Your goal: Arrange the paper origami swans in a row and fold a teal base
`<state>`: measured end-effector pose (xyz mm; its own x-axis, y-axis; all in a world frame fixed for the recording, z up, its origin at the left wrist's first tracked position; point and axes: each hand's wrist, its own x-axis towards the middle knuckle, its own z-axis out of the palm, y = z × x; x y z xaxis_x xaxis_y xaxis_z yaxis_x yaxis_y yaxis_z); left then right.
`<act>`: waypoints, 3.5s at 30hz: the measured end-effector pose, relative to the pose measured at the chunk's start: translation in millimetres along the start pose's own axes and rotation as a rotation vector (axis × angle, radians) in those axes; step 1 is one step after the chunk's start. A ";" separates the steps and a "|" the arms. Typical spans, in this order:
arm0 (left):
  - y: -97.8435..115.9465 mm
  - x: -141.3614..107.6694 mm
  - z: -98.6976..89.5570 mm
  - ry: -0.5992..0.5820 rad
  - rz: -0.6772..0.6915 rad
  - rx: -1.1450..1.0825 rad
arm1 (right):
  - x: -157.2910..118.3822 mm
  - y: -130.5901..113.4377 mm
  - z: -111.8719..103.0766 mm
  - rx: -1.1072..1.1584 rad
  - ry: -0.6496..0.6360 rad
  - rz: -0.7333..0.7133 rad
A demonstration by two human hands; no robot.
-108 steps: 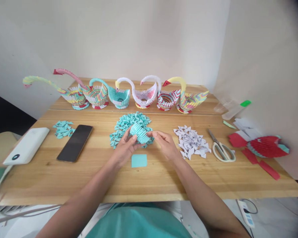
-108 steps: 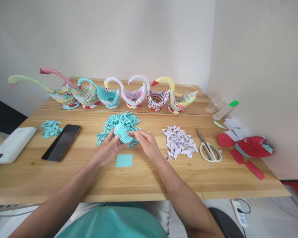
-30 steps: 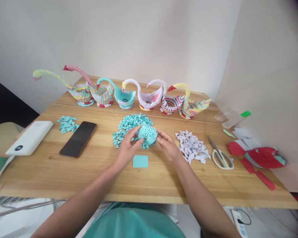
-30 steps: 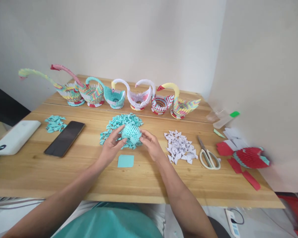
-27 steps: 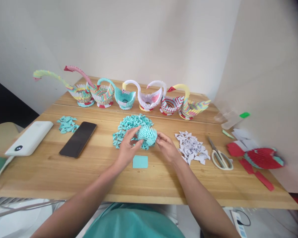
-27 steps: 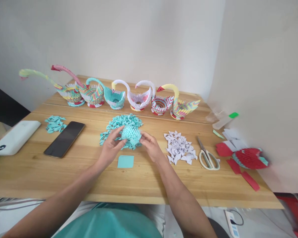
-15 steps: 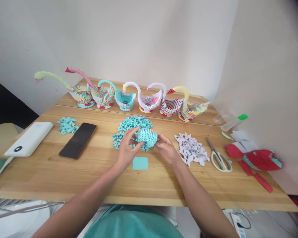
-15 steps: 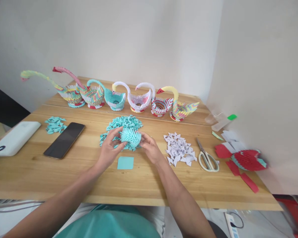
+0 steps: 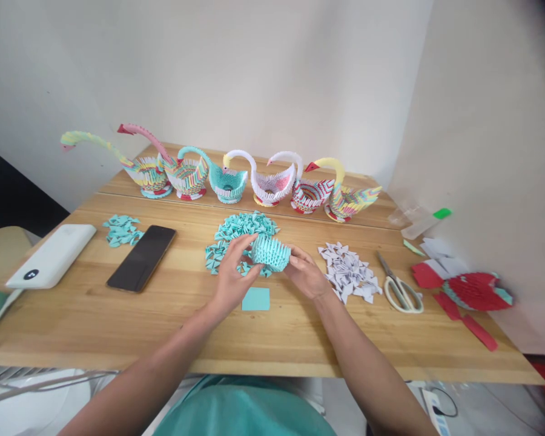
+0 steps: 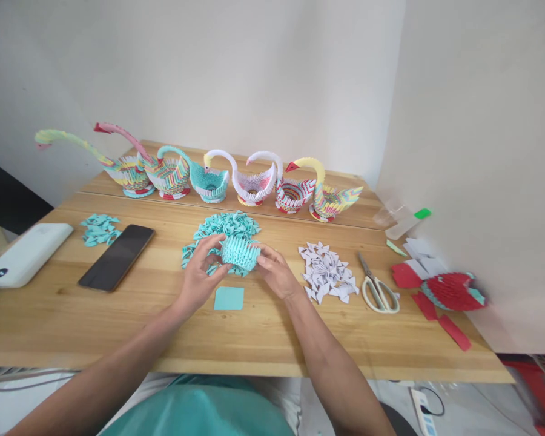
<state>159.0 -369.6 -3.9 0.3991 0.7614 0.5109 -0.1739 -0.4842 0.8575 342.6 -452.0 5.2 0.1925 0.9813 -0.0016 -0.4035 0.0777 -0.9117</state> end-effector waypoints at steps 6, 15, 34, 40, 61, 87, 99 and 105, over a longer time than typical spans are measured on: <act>1.1 0.1 -0.2 -0.008 0.034 0.014 | -0.4 -0.9 0.6 0.015 0.016 0.005; 1.2 0.4 0.6 0.010 -0.014 -0.026 | -0.2 -3.4 2.9 0.028 0.017 0.011; 1.0 3.4 -4.8 -0.129 -0.415 -0.216 | -3.4 5.4 10.1 -0.176 0.078 -0.066; 0.2 5.8 -4.7 -0.116 -0.352 -0.211 | -5.7 -5.5 11.8 -0.304 0.048 -0.074; 3.1 5.8 -10.5 -0.231 -0.020 0.149 | -8.5 -10.6 12.5 -0.629 0.065 -0.204; 2.4 4.9 -8.8 -0.182 0.017 0.212 | -12.8 -6.3 20.0 -0.742 0.108 -0.207; -1.2 3.8 -5.2 -0.184 0.176 0.247 | -5.0 3.0 6.4 -0.609 0.133 -0.147; -1.6 3.1 -4.8 -0.185 0.241 0.305 | -4.3 3.8 4.7 -0.621 0.118 -0.143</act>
<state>156.2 -364.5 -3.3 0.5390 0.5346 0.6509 -0.0189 -0.7649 0.6439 336.0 -455.1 3.6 0.3169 0.9402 0.1246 0.2187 0.0554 -0.9742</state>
